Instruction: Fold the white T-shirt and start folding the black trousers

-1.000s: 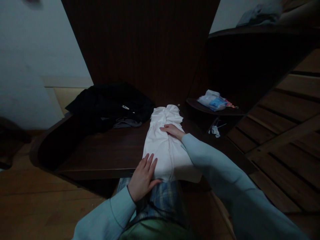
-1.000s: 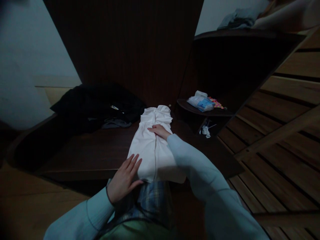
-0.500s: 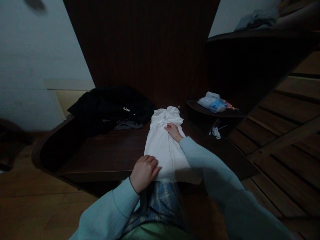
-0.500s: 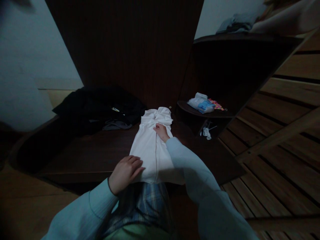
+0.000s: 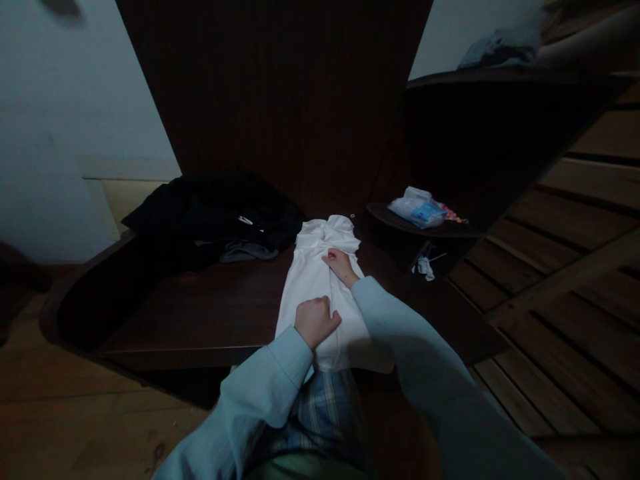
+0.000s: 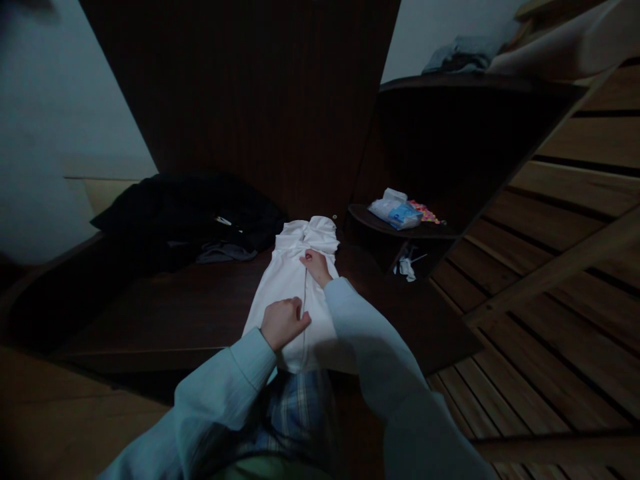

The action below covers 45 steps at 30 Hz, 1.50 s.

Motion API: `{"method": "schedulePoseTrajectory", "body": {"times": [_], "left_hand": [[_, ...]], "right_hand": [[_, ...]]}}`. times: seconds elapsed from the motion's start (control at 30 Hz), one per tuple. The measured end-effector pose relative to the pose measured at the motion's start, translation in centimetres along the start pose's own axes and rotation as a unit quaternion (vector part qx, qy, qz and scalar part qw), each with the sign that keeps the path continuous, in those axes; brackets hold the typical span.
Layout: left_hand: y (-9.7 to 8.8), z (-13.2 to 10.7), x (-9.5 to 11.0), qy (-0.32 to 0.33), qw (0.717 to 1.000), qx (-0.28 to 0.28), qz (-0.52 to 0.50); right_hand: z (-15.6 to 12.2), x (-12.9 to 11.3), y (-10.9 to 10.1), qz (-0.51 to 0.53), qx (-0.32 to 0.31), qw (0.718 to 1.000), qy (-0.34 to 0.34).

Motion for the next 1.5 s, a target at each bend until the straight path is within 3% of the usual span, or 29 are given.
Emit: {"method": "schedulePoseTrajectory", "body": {"times": [0.33,0.6,0.87,1.03,1.13,1.23,1.37,1.5], "left_hand": [[-0.2,-0.1,0.6,0.055,0.998,0.009,-0.032],[-0.2,-0.2,1.2,0.093,0.995,0.007,-0.021],[-0.2,-0.1,1.3,0.107,0.994,0.018,-0.016],[-0.8,-0.1,1.5,0.121,0.99,0.074,-0.02],[-0.7,0.1,1.0,0.093,0.991,0.096,-0.01],[0.5,0.3,0.7,0.07,0.995,0.069,0.006],[1.7,-0.3,1.0,0.066,0.996,0.048,0.017],[1.5,-1.8,1.7,0.072,0.997,0.029,0.022]], "right_hand": [[-0.1,0.0,-0.7,-0.001,0.04,0.999,0.0],[-0.4,-1.0,-0.5,-0.149,0.048,0.986,-0.052],[-0.6,-0.9,-0.8,-0.17,0.078,0.981,-0.056],[-1.2,-2.1,-1.5,-0.199,0.117,0.969,-0.089],[-1.9,-4.1,-0.6,-0.217,0.083,0.957,-0.175],[-2.6,-5.4,1.0,-0.228,0.013,0.942,-0.245],[-2.9,-5.1,2.3,-0.267,-0.049,0.93,-0.248],[-4.1,-5.0,2.6,-0.288,-0.066,0.919,-0.263]]}}
Point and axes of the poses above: each hand's wrist, its own z-axis towards the middle knuckle, its own y-axis out of the palm, x = y × z, the point moved 8 cm from there along z, towards the middle knuckle, and after that the axes turned 5 degrees about -z, right-handed, at the moved point
